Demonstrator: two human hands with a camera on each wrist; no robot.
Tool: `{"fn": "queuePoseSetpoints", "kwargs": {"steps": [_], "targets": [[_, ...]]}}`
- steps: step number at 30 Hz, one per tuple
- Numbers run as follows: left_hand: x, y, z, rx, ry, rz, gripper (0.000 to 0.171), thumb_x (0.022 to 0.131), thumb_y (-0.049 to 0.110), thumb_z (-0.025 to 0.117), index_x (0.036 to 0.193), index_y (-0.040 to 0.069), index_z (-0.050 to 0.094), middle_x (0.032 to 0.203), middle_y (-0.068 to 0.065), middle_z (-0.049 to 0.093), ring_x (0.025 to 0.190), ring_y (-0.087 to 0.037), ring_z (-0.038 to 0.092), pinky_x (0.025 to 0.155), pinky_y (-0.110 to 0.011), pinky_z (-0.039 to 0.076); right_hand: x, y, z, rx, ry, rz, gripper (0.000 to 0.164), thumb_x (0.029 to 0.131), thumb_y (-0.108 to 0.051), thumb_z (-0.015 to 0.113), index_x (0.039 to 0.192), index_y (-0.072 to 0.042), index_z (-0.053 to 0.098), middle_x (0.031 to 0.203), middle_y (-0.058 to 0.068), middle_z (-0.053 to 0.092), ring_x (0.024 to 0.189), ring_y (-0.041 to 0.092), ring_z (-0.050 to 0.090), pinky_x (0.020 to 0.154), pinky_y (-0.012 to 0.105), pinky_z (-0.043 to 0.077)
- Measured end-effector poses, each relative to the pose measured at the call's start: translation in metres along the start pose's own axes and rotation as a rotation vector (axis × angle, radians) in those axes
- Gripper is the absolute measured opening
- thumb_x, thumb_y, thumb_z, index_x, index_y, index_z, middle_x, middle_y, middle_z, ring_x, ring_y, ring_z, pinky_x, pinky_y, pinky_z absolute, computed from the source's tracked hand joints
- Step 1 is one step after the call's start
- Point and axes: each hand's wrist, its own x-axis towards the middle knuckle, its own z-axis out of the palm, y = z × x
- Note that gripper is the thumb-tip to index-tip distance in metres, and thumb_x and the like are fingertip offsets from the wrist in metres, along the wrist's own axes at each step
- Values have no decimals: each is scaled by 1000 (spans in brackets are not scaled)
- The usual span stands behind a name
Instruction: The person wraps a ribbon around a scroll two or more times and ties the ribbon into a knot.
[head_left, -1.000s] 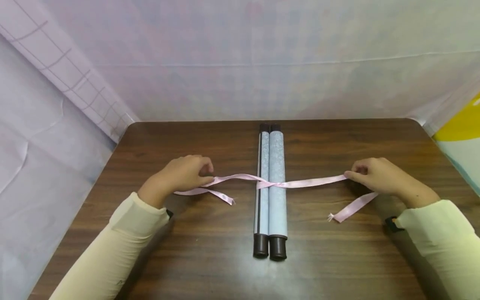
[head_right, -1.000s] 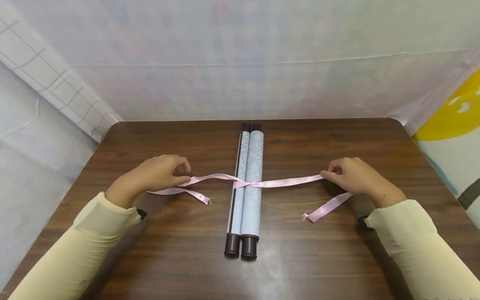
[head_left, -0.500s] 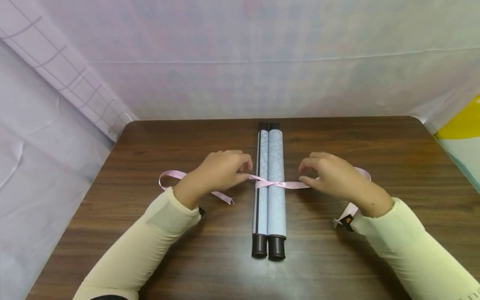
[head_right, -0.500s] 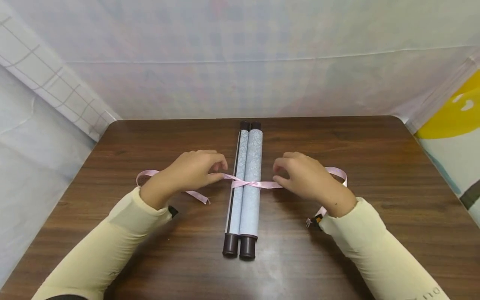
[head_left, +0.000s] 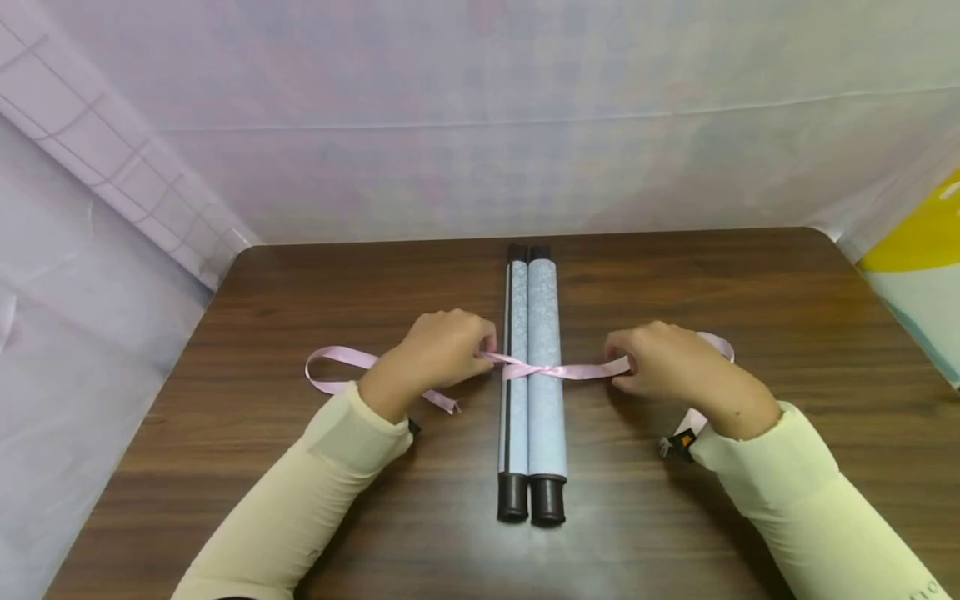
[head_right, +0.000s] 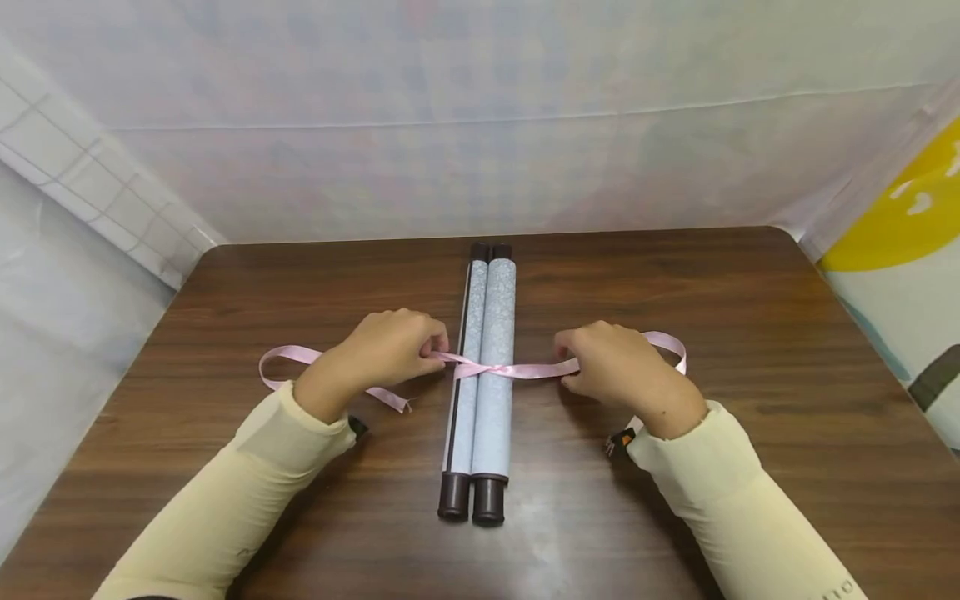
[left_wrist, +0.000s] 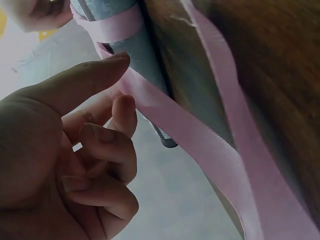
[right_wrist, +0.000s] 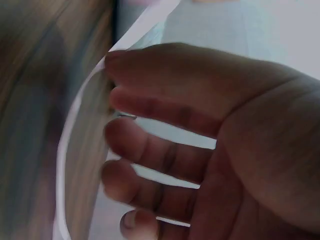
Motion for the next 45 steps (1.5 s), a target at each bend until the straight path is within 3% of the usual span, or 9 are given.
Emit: {"fn": "queuePoseSetpoints", "kwargs": {"steps": [4,12,17,24,31,36,40,45], "targets": [[-4,-5,2,-15,1,-16,15,85,33,66,75,23,63,67,7,59,59,-11,52,50,-28,42,-4,13,1,4,-73,59,28,74,-15,73,101,-14,65,61,-3,55,52,11,48,41,27,37],[-8,-9,5,-16,2,-24,8,82,25,62,74,23,60,68,6,59,60,-13,53,52,-32,43,-21,45,-11,30,6,113,19,71,-11,68,89,-11,61,64,-2,56,56,15,47,48,33,39],[-6,-7,5,-20,6,-12,10,83,26,62,74,22,60,67,6,59,59,-13,53,51,-31,43,-53,58,-8,63,-19,-4,23,71,-4,71,90,-13,61,62,-8,51,54,7,44,48,28,40],[-7,-6,3,-15,-2,-14,10,84,27,63,75,22,61,67,6,60,59,-13,53,51,-31,43,-82,52,9,69,19,-155,32,68,3,67,91,-18,60,60,-15,49,51,-3,41,42,20,40],[-8,-5,4,-33,-6,-1,11,84,27,62,75,21,60,67,6,60,58,-13,53,51,-31,43,-87,42,17,-8,17,-101,36,68,0,66,96,-22,63,62,-15,48,52,1,40,42,21,36],[-8,-6,4,-37,-14,0,12,84,27,62,74,22,60,68,6,60,59,-13,53,52,-31,43,-87,41,25,-55,77,-121,28,68,-2,71,80,-23,57,61,-15,44,51,1,38,42,21,35],[-8,-6,4,-38,-14,-3,12,84,27,62,74,22,60,68,6,60,60,-13,53,52,-31,44,-86,46,29,-81,133,-140,30,68,-5,71,70,-25,49,62,-16,43,51,1,37,42,22,34],[-7,-7,3,-37,-12,-3,11,84,28,63,74,22,60,68,5,60,60,-13,54,52,-32,44,-80,64,19,-55,192,-126,22,68,-7,72,73,-22,56,61,-15,47,52,0,41,41,23,38]]}}
